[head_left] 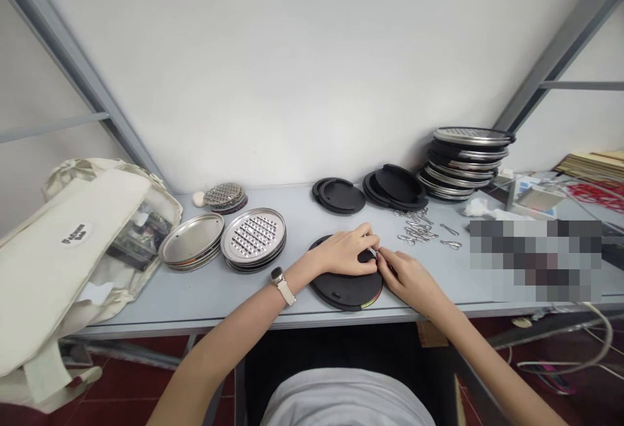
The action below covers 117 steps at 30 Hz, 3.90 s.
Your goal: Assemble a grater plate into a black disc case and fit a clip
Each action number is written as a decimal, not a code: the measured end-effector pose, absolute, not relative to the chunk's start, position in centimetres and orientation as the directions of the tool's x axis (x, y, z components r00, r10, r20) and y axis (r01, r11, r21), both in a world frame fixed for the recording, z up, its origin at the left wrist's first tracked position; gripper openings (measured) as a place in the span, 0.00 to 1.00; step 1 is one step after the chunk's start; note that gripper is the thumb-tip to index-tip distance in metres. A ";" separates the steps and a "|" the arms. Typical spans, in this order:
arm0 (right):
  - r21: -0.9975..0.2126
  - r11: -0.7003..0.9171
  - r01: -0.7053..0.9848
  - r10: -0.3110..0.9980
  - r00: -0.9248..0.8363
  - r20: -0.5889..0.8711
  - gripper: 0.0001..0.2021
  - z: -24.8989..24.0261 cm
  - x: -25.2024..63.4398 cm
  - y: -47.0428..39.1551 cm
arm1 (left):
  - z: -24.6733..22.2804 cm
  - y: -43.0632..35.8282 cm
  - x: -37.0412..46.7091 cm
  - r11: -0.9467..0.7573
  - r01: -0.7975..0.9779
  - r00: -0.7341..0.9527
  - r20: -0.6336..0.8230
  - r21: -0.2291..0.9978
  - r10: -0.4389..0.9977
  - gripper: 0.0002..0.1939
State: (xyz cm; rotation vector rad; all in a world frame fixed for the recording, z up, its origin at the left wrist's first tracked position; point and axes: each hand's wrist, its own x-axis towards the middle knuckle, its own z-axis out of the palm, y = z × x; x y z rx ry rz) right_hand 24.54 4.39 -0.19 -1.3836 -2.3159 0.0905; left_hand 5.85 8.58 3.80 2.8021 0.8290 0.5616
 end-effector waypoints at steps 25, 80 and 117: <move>-0.331 0.499 0.800 0.855 -0.392 0.341 0.14 0.2 24.6 4.2 | 3.8 9.0 5.8 -0.744 0.348 0.759 0.294 0.570 0.581 0.14; -0.439 0.481 0.759 0.875 -0.380 0.302 0.14 0.2 24.6 4.2 | 3.3 9.7 5.7 -0.441 0.222 0.708 0.168 0.870 0.686 0.15; -0.459 0.471 0.753 0.881 -0.377 0.285 0.13 0.5 24.6 4.1 | 3.7 9.6 5.7 -0.488 0.222 0.719 0.197 0.844 0.666 0.14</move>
